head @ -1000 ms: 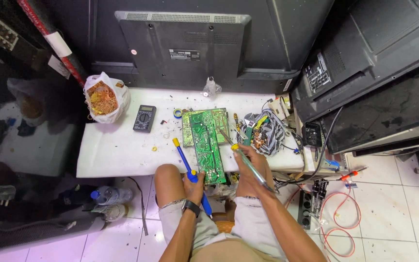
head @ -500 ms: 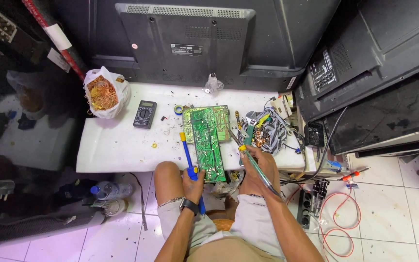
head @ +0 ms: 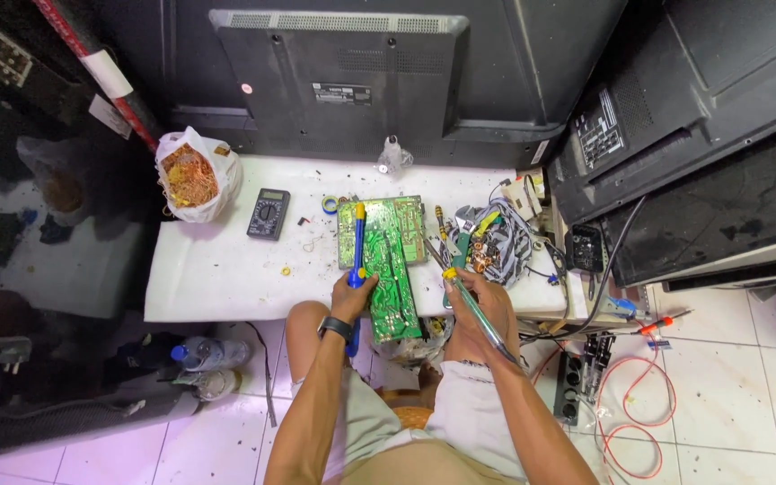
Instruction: The person is desoldering electronic components from a green circuit board using a soldering iron and a manual desoldering pump, then uses a screwdriver to manipulate parts of the board.
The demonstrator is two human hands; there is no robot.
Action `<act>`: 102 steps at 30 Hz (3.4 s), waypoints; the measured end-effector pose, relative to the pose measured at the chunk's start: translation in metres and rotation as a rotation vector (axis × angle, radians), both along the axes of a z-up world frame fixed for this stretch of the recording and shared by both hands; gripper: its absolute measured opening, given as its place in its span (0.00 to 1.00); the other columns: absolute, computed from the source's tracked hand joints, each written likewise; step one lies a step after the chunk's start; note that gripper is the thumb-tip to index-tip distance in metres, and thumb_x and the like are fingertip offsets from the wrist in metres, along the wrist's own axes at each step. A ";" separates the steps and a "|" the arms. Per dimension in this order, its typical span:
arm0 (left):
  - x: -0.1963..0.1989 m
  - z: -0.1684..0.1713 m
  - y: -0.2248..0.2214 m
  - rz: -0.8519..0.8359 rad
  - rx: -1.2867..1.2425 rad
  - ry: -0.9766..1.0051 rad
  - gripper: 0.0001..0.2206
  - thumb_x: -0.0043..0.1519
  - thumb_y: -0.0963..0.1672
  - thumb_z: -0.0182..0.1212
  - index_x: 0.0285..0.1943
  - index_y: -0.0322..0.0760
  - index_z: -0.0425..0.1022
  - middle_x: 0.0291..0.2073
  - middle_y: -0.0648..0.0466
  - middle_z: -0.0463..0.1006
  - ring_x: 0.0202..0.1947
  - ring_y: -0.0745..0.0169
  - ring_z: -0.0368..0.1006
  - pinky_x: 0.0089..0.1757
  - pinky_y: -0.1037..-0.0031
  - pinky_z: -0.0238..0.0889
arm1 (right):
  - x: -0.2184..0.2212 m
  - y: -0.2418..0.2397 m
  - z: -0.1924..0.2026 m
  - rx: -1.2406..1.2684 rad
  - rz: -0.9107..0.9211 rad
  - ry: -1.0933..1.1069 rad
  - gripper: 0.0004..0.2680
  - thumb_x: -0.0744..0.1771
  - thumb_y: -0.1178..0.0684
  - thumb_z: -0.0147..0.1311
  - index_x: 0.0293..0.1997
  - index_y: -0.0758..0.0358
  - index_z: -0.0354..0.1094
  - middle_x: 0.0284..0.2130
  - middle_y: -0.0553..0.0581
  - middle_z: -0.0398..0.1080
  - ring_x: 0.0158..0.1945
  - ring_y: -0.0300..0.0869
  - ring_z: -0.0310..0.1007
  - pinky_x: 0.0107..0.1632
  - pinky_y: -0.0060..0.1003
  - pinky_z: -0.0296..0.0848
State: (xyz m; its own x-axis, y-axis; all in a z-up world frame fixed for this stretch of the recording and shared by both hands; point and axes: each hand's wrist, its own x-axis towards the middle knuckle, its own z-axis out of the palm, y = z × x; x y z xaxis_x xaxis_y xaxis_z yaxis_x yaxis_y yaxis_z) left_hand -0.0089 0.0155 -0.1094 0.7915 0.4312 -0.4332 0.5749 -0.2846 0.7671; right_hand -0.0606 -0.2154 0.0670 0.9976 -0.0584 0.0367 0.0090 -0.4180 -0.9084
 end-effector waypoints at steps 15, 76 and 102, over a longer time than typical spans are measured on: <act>-0.052 0.076 -0.019 0.174 -0.727 -0.405 0.11 0.50 0.42 0.65 0.26 0.38 0.62 0.12 0.56 0.62 0.07 0.69 0.59 0.17 0.81 0.55 | 0.029 -0.018 -0.071 0.479 0.238 -0.201 0.30 0.51 0.42 0.63 0.55 0.61 0.59 0.34 0.62 0.72 0.39 0.39 0.68 0.42 0.39 0.67; -0.082 0.138 -0.007 0.227 -0.895 -0.443 0.12 0.50 0.40 0.64 0.24 0.41 0.61 0.11 0.61 0.59 0.07 0.73 0.57 0.15 0.80 0.59 | 0.005 0.080 0.029 0.438 0.085 -0.200 0.17 0.59 0.61 0.55 0.52 0.64 0.57 0.38 0.62 0.65 0.42 0.43 0.66 0.45 0.35 0.69; -0.033 0.055 -0.014 0.041 0.008 -0.029 0.17 0.50 0.50 0.60 0.48 0.47 0.68 0.36 0.43 0.74 0.43 0.42 0.69 0.46 0.62 0.60 | -0.022 0.018 -0.026 0.137 0.032 -0.013 0.08 0.63 0.53 0.50 0.44 0.59 0.68 0.30 0.66 0.70 0.36 0.48 0.70 0.44 0.45 0.66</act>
